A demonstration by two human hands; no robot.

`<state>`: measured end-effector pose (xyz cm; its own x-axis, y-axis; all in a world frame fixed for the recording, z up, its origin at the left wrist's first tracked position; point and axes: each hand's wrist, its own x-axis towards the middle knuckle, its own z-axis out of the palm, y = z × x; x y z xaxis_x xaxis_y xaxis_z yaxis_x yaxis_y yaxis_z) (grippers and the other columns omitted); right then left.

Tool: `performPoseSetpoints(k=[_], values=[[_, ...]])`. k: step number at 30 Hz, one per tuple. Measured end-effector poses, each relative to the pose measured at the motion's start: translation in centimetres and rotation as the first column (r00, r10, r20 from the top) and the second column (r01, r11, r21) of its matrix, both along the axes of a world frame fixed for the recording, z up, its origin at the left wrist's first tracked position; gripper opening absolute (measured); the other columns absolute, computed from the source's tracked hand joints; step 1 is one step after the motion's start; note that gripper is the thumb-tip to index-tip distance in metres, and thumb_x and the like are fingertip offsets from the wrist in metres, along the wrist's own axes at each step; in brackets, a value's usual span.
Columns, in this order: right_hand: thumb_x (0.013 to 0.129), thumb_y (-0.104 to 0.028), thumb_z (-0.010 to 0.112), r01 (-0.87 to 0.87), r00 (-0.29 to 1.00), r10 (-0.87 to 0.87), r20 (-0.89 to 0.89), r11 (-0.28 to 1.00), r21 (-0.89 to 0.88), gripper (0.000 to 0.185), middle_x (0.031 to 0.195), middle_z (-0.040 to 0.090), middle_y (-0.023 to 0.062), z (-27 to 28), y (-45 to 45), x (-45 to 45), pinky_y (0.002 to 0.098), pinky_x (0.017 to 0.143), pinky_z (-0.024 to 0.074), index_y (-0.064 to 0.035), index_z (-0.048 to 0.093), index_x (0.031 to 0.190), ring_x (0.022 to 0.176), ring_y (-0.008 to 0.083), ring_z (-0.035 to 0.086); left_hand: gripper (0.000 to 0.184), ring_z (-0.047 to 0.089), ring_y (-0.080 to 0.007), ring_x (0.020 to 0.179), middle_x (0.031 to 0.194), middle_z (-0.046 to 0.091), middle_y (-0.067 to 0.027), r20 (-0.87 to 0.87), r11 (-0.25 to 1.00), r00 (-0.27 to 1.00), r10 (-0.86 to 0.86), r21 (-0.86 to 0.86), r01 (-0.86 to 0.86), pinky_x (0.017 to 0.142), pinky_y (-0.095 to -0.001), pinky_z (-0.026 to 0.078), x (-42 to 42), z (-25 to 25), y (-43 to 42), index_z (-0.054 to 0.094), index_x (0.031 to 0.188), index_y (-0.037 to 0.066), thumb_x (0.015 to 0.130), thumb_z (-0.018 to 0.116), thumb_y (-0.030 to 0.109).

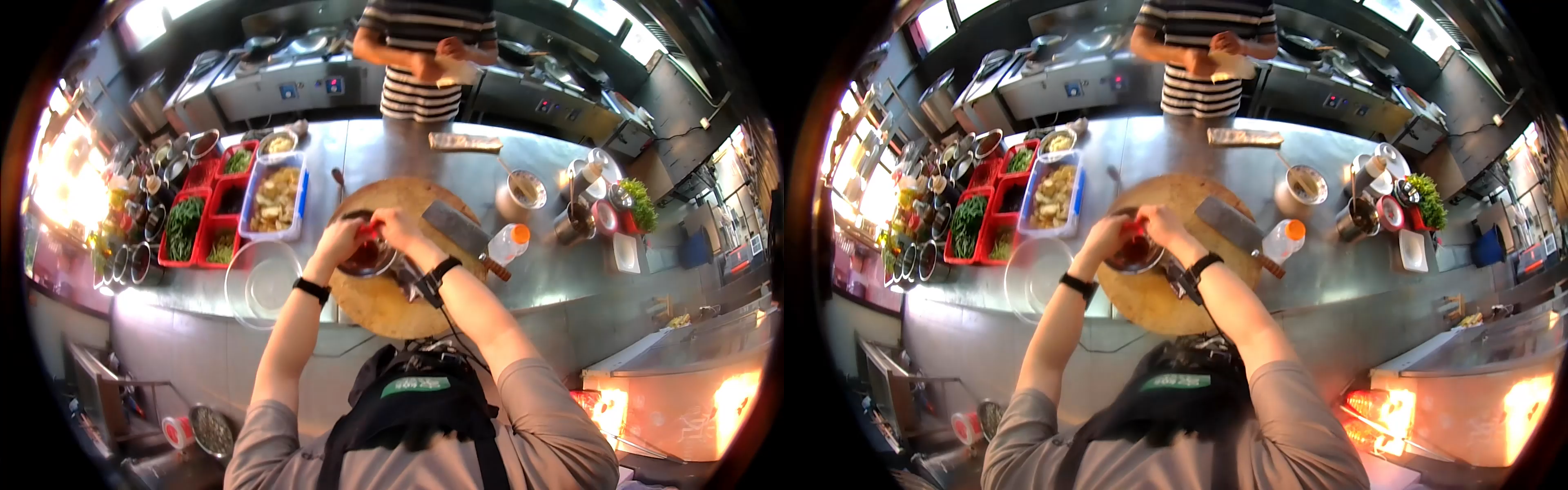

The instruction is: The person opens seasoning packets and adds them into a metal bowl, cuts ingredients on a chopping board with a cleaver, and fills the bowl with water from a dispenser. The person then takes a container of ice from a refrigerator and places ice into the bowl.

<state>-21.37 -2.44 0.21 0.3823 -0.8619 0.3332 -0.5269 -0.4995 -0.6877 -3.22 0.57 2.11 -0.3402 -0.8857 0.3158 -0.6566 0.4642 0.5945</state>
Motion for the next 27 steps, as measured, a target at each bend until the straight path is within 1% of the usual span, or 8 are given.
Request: performPoseSetpoints(k=[5, 10, 16, 18, 20, 22, 24, 27], values=[[0.075, -0.006, 0.064, -0.026, 0.997, 0.027, 0.068, 0.999, -0.029, 0.011, 0.083, 0.067, 0.018, 0.7, 0.4, 0.1, 0.0374, 0.069, 0.0516, -0.0041, 0.067, 0.085, 0.079, 0.0325, 0.066, 0.022, 0.06, -0.0382, 0.079, 0.078, 0.064, -0.0164, -0.035, 0.993, 0.997, -0.074, -0.094, 0.071, 0.067, -0.0461, 0.047, -0.5, -0.5, -1.0, 0.061, 0.081, 0.007, 0.083, 0.066, 0.028], [0.077, -0.005, 0.061, -0.004, 0.996, -0.002, 0.094, 0.998, 0.065, 0.012, 0.085, 0.067, 0.0188, 1.4, 1.4, -0.2, 0.0374, 0.07, 0.0512, -0.0028, 0.066, 0.088, 0.081, 0.0331, 0.066, 0.016, 0.062, -0.0387, 0.083, 0.087, 0.066, -0.0187, 0.018, 0.999, 0.999, -0.04, 0.026, 0.04, 0.071, -0.0412, 0.05, -0.9, 0.0, -0.4, 0.069, 0.095, 0.007, 0.085, 0.066, 0.018], [0.078, -0.005, 0.058, -0.002, 0.996, -0.001, 0.094, 0.999, 0.036, 0.011, 0.086, 0.067, 0.0166, 0.0, 1.0, -0.1, 0.0376, 0.072, 0.0499, -0.0053, 0.064, 0.087, 0.083, 0.0304, 0.065, 0.011, 0.061, -0.0383, 0.086, 0.09, 0.065, -0.0167, -0.201, 0.993, 0.972, -0.119, -0.002, 0.121, 0.071, -0.0454, 0.049, -1.1, -3.5, -2.1, 0.064, 0.087, 0.008, 0.077, 0.064, 0.011], [0.079, -0.006, 0.06, -0.023, 0.997, 0.015, 0.074, 0.994, 0.109, 0.012, 0.088, 0.067, 0.014, 1.0, 1.6, -0.8, 0.0353, 0.074, 0.0495, -0.0068, 0.064, 0.09, 0.083, 0.0252, 0.064, 0.013, 0.061, -0.0377, 0.084, 0.088, 0.066, -0.0147, 0.045, 0.991, 0.997, -0.057, -0.117, 0.062, 0.071, -0.0451, 0.049, -1.5, -1.5, -0.9, 0.065, 0.088, 0.01, 0.078, 0.057, 0.009], [0.079, -0.009, 0.062, -0.09, 0.968, 0.042, 0.249, 0.978, 0.186, 0.015, 0.092, 0.069, 0.015, -0.7, 0.7, -2.3, 0.0361, 0.077, 0.0504, -0.0053, 0.065, 0.094, 0.088, 0.0284, 0.066, 0.01, 0.062, -0.0365, 0.084, 0.086, 0.066, -0.014, -0.024, 0.997, 0.997, 0.072, -0.031, -0.072, 0.07, -0.0461, 0.049, -1.7, -0.9, -0.1, 0.063, 0.088, 0.009, 0.085, 0.055, 0.013], [0.08, -0.009, 0.063, 0.076, 0.993, -0.085, 0.08, 0.992, 0.105, 0.02, 0.095, 0.069, 0.0146, 2.5, 2.7, -5.6, 0.0339, 0.077, 0.0516, -0.0028, 0.064, 0.099, 0.09, 0.0257, 0.066, 0.011, 0.062, -0.0362, 0.084, 0.086, 0.066, -0.014, -0.103, 0.989, 0.983, 0.15, 0.028, -0.148, 0.069, -0.0464, 0.049, -1.2, -1.1, 0.5, 0.062, 0.09, 0.009, 0.087, 0.055, 0.016], [0.08, -0.008, 0.063, 0.178, 0.979, -0.197, 0.058, 0.954, 0.241, 0.021, 0.094, 0.069, 0.0142, -1.2, 2.6, -9.6, 0.0331, 0.076, 0.0522, -0.0049, 0.065, 0.1, 0.089, 0.0261, 0.067, 0.015, 0.062, -0.0355, 0.085, 0.088, 0.066, -0.014, 0.238, 0.994, 0.968, 0.081, 0.056, -0.097, 0.07, -0.046, 0.049, -0.4, -2.3, 0.2, 0.06, 0.093, 0.009, 0.09, 0.054, 0.022], [0.08, -0.009, 0.064, 0.292, 0.956, -0.275, -0.101, 0.928, 0.23, 0.021, 0.093, 0.068, 0.0148, -4.3, 4.6, -13.8, 0.0354, 0.077, 0.0523, -0.0052, 0.066, 0.1, 0.088, 0.0291, 0.067, 0.019, 0.061, -0.0371, 0.086, 0.09, 0.066, -0.0166, 0.133, 0.972, 0.966, 0.224, 0.04, -0.231, 0.071, -0.0464, 0.049, 0.0, -3.8, -0.3, 0.058, 0.097, 0.01, 0.09, 0.053, 0.027]])
